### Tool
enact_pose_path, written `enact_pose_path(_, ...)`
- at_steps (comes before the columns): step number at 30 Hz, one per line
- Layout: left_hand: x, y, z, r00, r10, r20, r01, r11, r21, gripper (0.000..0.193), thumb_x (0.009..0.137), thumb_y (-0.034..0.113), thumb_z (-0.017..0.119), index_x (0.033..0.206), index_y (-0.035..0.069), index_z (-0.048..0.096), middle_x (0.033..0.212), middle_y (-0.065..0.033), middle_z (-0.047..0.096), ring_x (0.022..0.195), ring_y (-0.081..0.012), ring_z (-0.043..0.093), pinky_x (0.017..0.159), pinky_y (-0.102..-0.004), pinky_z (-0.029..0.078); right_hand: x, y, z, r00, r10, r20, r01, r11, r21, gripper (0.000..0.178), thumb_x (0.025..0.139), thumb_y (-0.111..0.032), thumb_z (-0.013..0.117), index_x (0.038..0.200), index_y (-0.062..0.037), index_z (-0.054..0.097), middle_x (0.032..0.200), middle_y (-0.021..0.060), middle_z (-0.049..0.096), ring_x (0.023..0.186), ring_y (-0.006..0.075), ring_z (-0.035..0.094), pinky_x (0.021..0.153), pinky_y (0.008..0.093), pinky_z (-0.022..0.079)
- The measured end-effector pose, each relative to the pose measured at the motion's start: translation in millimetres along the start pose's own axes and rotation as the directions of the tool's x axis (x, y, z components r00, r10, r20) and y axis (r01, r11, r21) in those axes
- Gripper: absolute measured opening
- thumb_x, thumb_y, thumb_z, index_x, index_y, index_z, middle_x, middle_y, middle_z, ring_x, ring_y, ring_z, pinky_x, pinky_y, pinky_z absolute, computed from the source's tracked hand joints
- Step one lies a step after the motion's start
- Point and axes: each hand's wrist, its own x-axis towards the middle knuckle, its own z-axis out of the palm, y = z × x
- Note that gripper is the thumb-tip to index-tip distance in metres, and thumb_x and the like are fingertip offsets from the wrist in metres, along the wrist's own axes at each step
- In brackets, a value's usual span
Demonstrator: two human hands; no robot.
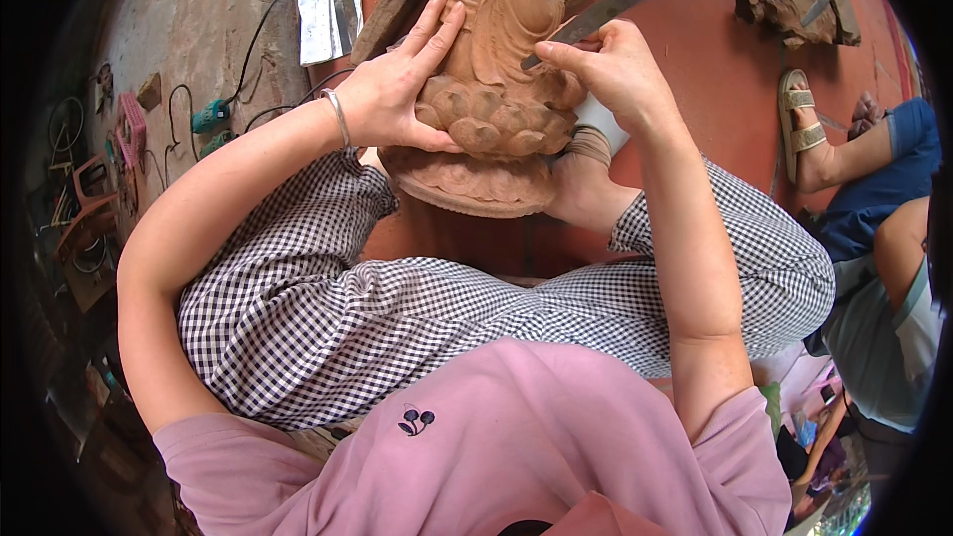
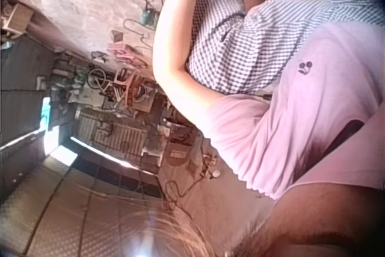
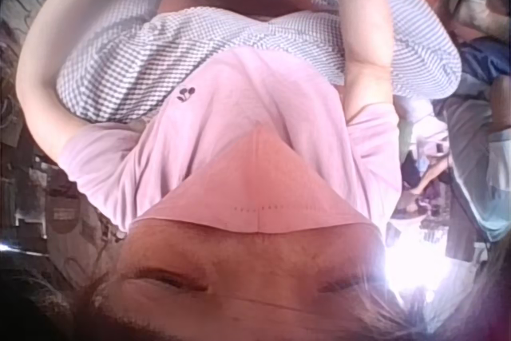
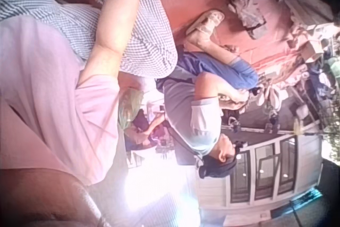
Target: The person carves a wooden sculpture using a chisel, focusing on refining the details of the figure's back and base. They hold the sculpture with one hand and use the chisel with the other to shape and smooth the surface.
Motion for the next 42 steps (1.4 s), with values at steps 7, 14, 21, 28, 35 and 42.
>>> enact_pose_path(7, 0, -1, 1, 1.0, 0.001, -0.004, -0.001, 1.0, -0.002, 0.144, 0.063, 0.057, 0.088, 0.163, 0.011, -0.004, 0.168, -0.0237, -0.007, 0.141, -0.0474, 0.04, 0.108, -0.0472, 0.049, -7, -1, 3, 0.999, -0.04, -0.022, 0.041, 0.998, 0.057, 0.027, 0.087, -0.016, 0.078, 0.106, 0.0033, 0.074, 0.094, 0.0087, 0.074, 0.082, 0.0122, 0.064, 0.076, 0.0297, 0.052)
enact_pose_path(14, -1, 0, 1, 1.0, 0.011, -0.005, -0.011, 1.0, 0.003, 0.144, 0.063, 0.055, 0.088, 0.163, 0.011, -0.005, 0.168, -0.0233, -0.007, 0.14, -0.0468, 0.041, 0.107, -0.0472, 0.05, -6, 5, -1, 0.998, -0.038, -0.056, 0.044, 0.992, 0.119, 0.022, 0.087, -0.015, 0.076, 0.101, 0.0021, 0.075, 0.086, 0.0077, 0.073, 0.076, 0.0116, 0.065, 0.071, 0.0285, 0.052)
enact_pose_path(21, 0, -1, 1, 1.0, -0.008, 0.01, 0.009, 1.0, -0.029, 0.144, 0.061, 0.055, 0.088, 0.163, 0.012, -0.004, 0.167, -0.0241, -0.007, 0.14, -0.048, 0.041, 0.109, -0.0478, 0.049, -3, 17, 11, 0.971, -0.167, -0.174, 0.183, 0.98, 0.077, 0.022, 0.086, -0.018, 0.076, 0.089, 0.0036, 0.075, 0.074, 0.0085, 0.073, 0.061, 0.0122, 0.066, 0.056, 0.0301, 0.052)
enact_pose_path(28, 0, 2, -2, 1.0, -0.005, 0.01, 0.005, 1.0, -0.02, 0.144, 0.062, 0.057, 0.087, 0.163, 0.011, -0.005, 0.167, -0.025, -0.007, 0.141, -0.0493, 0.039, 0.11, -0.048, 0.048, -8, 12, 21, 0.944, -0.226, -0.239, 0.235, 0.972, 0.012, 0.023, 0.083, -0.018, 0.075, 0.088, 0.0049, 0.073, 0.077, 0.0122, 0.074, 0.069, 0.0163, 0.07, 0.063, 0.0329, 0.054)
enact_pose_path(35, 2, 0, -2, 1.0, 0.014, 0.017, -0.014, 0.999, -0.031, 0.144, 0.063, 0.059, 0.087, 0.162, 0.01, -0.006, 0.167, -0.0262, -0.007, 0.138, -0.0509, 0.042, 0.11, -0.0474, 0.048, -8, 19, 25, 0.919, -0.228, -0.323, 0.215, 0.974, -0.077, 0.036, 0.082, -0.028, 0.08, 0.089, 0.0057, 0.071, 0.077, 0.0157, 0.072, 0.072, 0.0217, 0.071, 0.071, 0.0352, 0.056)
enact_pose_path(42, 2, 1, -3, 1.0, -0.001, 0.03, 0.002, 0.999, -0.035, 0.144, 0.064, 0.062, 0.085, 0.162, 0.009, -0.006, 0.167, -0.0258, -0.007, 0.139, -0.0491, 0.041, 0.111, -0.0469, 0.047, -9, 38, 19, 0.938, -0.207, -0.277, 0.281, 0.922, 0.265, 0.026, 0.087, -0.018, 0.077, 0.103, 0.0025, 0.075, 0.097, 0.0107, 0.076, 0.079, 0.0132, 0.069, 0.073, 0.0296, 0.054)
